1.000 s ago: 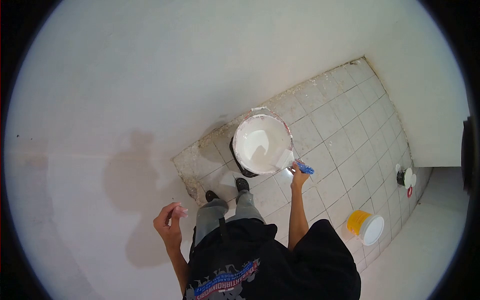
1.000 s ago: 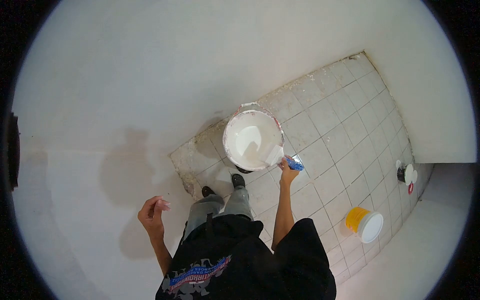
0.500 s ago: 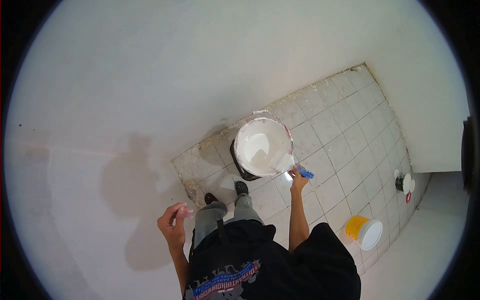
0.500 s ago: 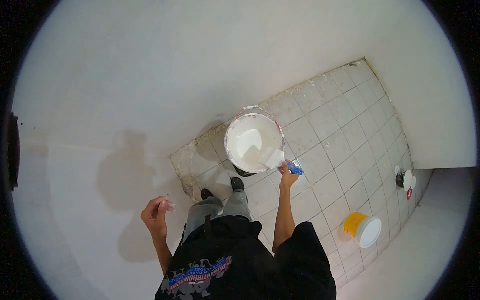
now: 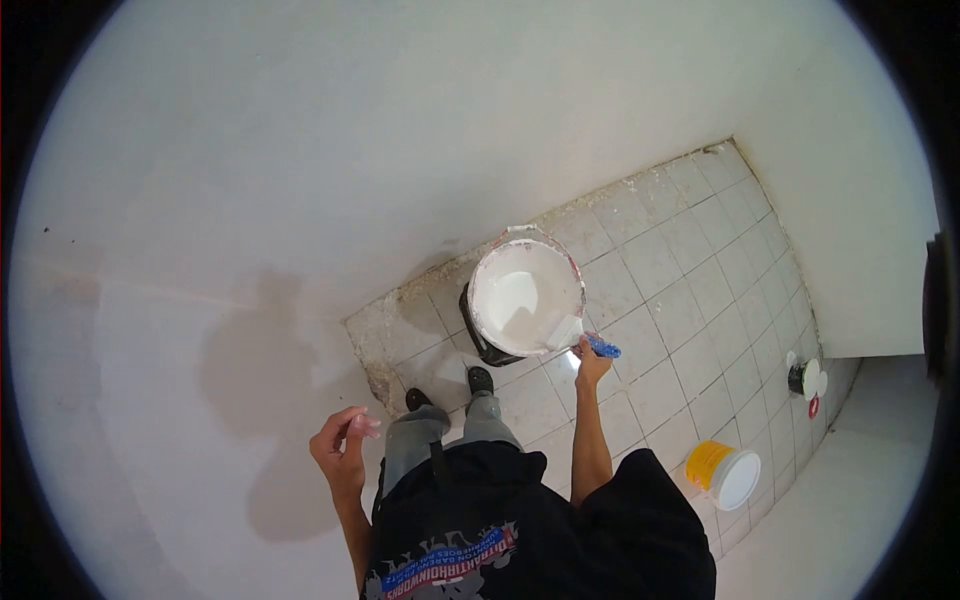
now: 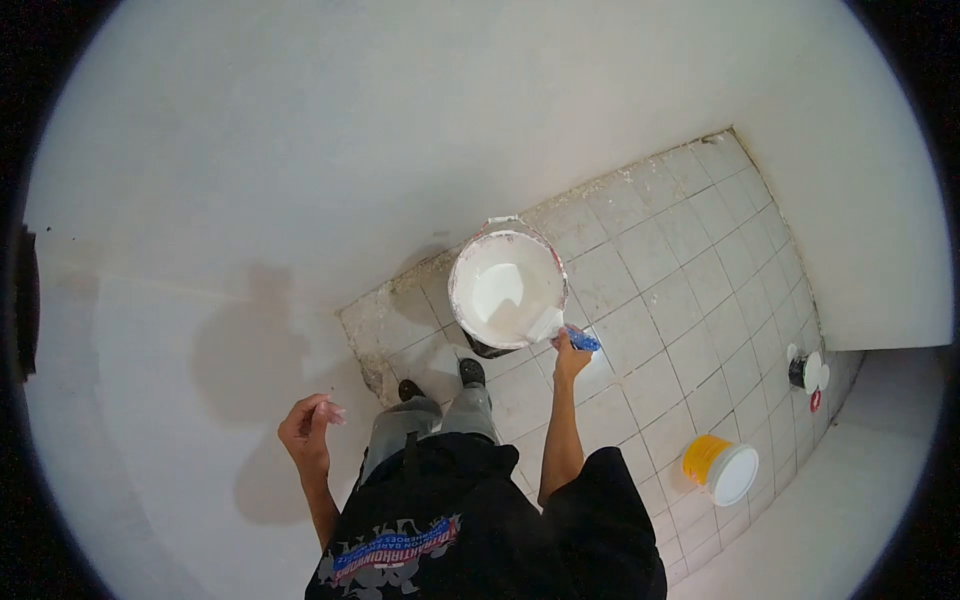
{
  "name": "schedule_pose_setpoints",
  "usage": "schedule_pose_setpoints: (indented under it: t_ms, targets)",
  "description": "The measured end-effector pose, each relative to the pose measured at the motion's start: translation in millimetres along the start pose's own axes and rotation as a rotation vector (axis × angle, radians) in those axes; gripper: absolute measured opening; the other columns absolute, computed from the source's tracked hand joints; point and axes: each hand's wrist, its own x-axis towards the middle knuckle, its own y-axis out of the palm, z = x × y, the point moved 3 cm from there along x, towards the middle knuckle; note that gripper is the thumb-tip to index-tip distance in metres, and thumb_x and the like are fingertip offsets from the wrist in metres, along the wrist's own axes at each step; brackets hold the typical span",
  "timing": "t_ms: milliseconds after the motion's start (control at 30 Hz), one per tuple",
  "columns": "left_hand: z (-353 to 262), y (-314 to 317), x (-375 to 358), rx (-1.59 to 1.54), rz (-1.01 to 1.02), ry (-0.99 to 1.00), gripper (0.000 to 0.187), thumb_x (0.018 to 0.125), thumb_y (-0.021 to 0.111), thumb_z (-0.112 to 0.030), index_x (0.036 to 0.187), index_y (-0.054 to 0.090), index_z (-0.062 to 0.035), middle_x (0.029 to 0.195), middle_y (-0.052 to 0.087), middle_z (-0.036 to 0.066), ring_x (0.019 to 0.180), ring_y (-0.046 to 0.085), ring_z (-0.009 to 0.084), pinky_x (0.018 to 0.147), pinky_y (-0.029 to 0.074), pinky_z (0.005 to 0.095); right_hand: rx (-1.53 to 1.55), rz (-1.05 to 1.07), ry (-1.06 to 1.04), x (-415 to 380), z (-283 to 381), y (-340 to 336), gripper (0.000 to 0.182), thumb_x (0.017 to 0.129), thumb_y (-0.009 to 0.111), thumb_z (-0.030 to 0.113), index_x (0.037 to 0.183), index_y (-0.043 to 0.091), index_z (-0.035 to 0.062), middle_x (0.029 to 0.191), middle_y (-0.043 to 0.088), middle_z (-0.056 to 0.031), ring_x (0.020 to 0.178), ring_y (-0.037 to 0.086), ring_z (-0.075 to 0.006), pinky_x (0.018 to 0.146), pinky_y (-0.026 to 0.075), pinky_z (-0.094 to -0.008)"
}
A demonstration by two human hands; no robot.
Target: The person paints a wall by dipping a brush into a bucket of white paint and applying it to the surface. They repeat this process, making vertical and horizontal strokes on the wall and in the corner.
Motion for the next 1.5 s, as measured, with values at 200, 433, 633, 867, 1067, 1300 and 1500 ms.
schedule_pose_setpoints:
  t_ms: [200, 433, 633, 867, 1067, 1300, 1500]
  targets:
    - [-1.1, -1.0, -3.2, 0.025, 0.025, 0.032, 0.017, 0.095, 0.058, -0.007, 0.102, 0.066, 0.0064, 0.081, 0.069, 0.013, 0.069, 0.066, 0.0177, 0.065, 0.055, 0.0298, 0.069, 0.075, 0.042, -4.7, 0.8, 7.0, 0.022, 0.084, 0.074, 0.007, 0.099, 0.064, -0.0061, 0.088, 0.068, -0.0142, 0.072, 0.069, -0.0189, 0.066, 0.062, -0.0314]
    - [-1.8, 4.3, -3.3, 0.032, 0.047, 0.033, 0.016, 0.094, 0.058, -0.006, 0.101, 0.067, 0.0053, 0.081, 0.07, 0.013, 0.068, 0.066, 0.0165, 0.066, 0.054, 0.0287, -0.046, 0.023, 0.067, -14.8, 35.0, 19.4, 0.03, 0.084, 0.08, 0.019, 0.086, 0.062, -0.0045, 0.071, 0.067, -0.011, 0.054, 0.064, -0.0175, 0.055, 0.06, -0.0303]
    - [-0.2, 5.4, -5.5, 0.049, 0.065, 0.019, 0.016, 0.095, 0.059, -0.007, 0.102, 0.067, 0.0048, 0.081, 0.07, 0.013, 0.068, 0.065, 0.017, 0.065, 0.053, 0.0287, 0.091, -0.049, 0.161, -13.4, 12.1, 8.6, 0.032, 0.085, 0.079, 0.028, 0.085, 0.062, 0.0004, 0.07, 0.067, -0.0105, 0.053, 0.064, -0.0173, 0.05, 0.056, -0.0284]
    - [0.3, -3.5, -10.0, 0.061, 0.03, 0.023, 0.016, 0.095, 0.059, -0.006, 0.102, 0.066, 0.0054, 0.081, 0.069, 0.013, 0.068, 0.065, 0.0165, 0.065, 0.053, 0.0287, 0.172, -0.017, 0.169, -6.5, -12.3, -4.2, 0.029, 0.086, 0.076, 0.027, 0.092, 0.063, 0.0014, 0.071, 0.067, -0.011, 0.055, 0.065, -0.0185, 0.052, 0.057, -0.029]
    - [4.6, -5.1, -11.1, 0.07, 0.045, 0.037, 0.016, 0.095, 0.058, -0.006, 0.102, 0.067, 0.0052, 0.08, 0.069, 0.013, 0.068, 0.065, 0.0164, 0.065, 0.053, 0.0286, 0.106, -0.026, 0.156, -6.5, -14.8, -8.7, 0.029, 0.088, 0.075, 0.026, 0.093, 0.064, 0.0005, 0.072, 0.067, -0.0113, 0.057, 0.066, -0.0191, 0.054, 0.058, -0.0288]
    - [0.9, -6.1, -14.1, 0.05, 0.032, 0.028, 0.015, 0.092, 0.059, -0.004, 0.1, 0.068, 0.0053, 0.08, 0.072, 0.012, 0.068, 0.066, 0.0153, 0.068, 0.052, 0.0273, 0.147, -0.045, 0.199, -11.1, -15.3, -6.6, 0.027, 0.089, 0.073, 0.025, 0.09, 0.062, 0.0011, 0.073, 0.068, -0.0103, 0.057, 0.066, -0.0182, 0.052, 0.056, -0.0274]
    - [1.0, -8.9, -13.4, 0.03, 0.038, 0.005, 0.015, 0.093, 0.059, -0.005, 0.1, 0.069, 0.0044, 0.08, 0.072, 0.013, 0.068, 0.067, 0.0154, 0.067, 0.051, 0.0266, 0.149, -0.032, 0.224, -11.1, -13.6, -6.2, 0.027, 0.088, 0.074, 0.025, 0.094, 0.064, 0.0006, 0.074, 0.067, -0.0092, 0.058, 0.066, -0.0176, 0.054, 0.057, -0.0276]
